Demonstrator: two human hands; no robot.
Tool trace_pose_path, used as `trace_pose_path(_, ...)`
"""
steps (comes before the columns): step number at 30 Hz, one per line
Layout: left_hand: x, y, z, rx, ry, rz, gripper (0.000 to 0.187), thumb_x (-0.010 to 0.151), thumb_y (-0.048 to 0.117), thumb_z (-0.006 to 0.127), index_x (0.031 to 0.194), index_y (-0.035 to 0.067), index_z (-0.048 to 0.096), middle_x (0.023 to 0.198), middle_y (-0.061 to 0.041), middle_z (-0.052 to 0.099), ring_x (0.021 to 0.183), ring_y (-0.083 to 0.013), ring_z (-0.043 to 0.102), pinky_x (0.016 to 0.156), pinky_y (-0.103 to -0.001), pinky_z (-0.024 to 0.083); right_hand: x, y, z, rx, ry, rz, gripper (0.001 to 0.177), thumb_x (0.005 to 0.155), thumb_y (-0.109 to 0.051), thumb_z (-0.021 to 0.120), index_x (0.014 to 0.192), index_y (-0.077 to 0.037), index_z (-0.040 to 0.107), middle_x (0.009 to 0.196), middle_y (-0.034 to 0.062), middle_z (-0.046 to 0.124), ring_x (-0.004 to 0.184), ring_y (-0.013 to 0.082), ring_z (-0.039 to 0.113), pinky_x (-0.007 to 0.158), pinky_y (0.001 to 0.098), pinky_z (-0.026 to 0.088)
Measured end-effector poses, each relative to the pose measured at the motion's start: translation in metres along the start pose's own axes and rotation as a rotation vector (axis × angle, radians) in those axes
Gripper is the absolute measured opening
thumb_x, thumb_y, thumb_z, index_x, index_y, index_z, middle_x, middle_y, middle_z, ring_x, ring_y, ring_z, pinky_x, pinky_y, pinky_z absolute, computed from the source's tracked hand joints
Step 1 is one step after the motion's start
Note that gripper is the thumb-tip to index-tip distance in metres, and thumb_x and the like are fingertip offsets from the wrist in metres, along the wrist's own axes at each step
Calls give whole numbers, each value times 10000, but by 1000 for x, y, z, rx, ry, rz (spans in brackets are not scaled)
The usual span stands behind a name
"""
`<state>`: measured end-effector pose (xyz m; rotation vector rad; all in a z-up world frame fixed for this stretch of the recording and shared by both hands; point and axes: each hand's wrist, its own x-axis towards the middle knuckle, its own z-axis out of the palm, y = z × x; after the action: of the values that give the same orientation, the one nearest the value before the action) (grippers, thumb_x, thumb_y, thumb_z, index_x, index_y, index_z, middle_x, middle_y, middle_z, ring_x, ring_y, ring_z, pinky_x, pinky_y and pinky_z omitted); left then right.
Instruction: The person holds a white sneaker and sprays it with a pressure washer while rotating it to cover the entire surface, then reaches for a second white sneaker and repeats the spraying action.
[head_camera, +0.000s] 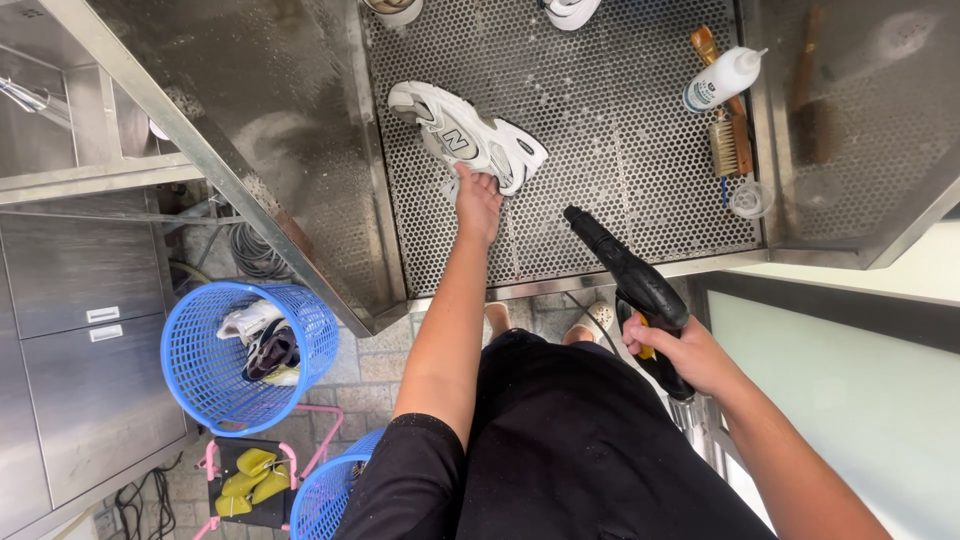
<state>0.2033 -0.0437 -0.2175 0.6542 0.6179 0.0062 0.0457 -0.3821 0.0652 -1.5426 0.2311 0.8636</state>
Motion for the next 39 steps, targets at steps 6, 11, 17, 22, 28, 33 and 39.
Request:
trace_pose_path(6, -11, 33, 4, 186, 95, 98, 699, 1029, 542, 512, 1438, -25, 506, 1368, -173, 602, 1224, -299, 569, 1051, -424, 447, -15, -23, -2, 23, -50, 96, 209, 914, -233, 669, 958, -41, 598, 770, 47, 586, 728, 160, 570, 716, 338, 488)
trace_pose_path(11, -53, 88, 23, 685, -145, 98, 649, 876, 36, 751, 1465, 5, 481, 1429, -167, 609, 1310, -277, 588, 1107, -400, 439, -15, -40, 5, 71, -161, 86, 224, 912, -246, 670, 944, -51, 564, 778, 17, 551, 741, 151, 545, 708, 328, 498)
trace_pose_path(17, -77, 105, 36, 750, -353, 60, 985, 791, -187, 719, 1583, 82, 199, 1537, -130, 491, 1412, -243, 503, 1166, -378, 426, 5, -42, 20, 104, -171, 103, 226, 914, -255, 669, 961, -68, 550, 760, 14, 524, 722, 142, 517, 686, 318, 472)
trace_pose_path(22, -75, 105, 23, 732, -376, 39, 1012, 778, -200, 696, 1592, 87, 167, 1533, -148, 510, 1419, -243, 492, 1167, -357, 410, 8, -45, 28, 104, -128, 131, 223, 927, -262, 674, 959, -77, 552, 728, 9, 502, 680, 137, 489, 632, 324, 456)
trace_pose_path(28, -74, 104, 27, 723, -337, -29, 975, 778, -193, 688, 1580, 81, 208, 1488, -147, 550, 1375, -244, 528, 1128, -369, 450, 14, -47, 36, 92, -118, 198, 232, 918, -274, 682, 942, -87, 546, 736, 6, 524, 673, 138, 498, 618, 330, 468)
trace_pose_path(33, -71, 102, 19, 715, -348, -10, 898, 782, -205, 691, 1542, 46, 284, 1472, -151, 575, 1368, -246, 547, 1121, -359, 460, 14, -50, 41, 65, -151, 141, 241, 911, -280, 691, 915, -83, 551, 730, 8, 527, 672, 143, 515, 619, 332, 482)
trace_pose_path(39, -68, 96, 13, 706, -331, -9, 870, 794, -200, 682, 1535, 34, 291, 1457, -155, 587, 1345, -246, 567, 1093, -341, 500, 13, -58, 42, 28, -137, 121, 238, 902, -275, 698, 903, -88, 551, 717, 7, 526, 665, 143, 511, 620, 328, 477)
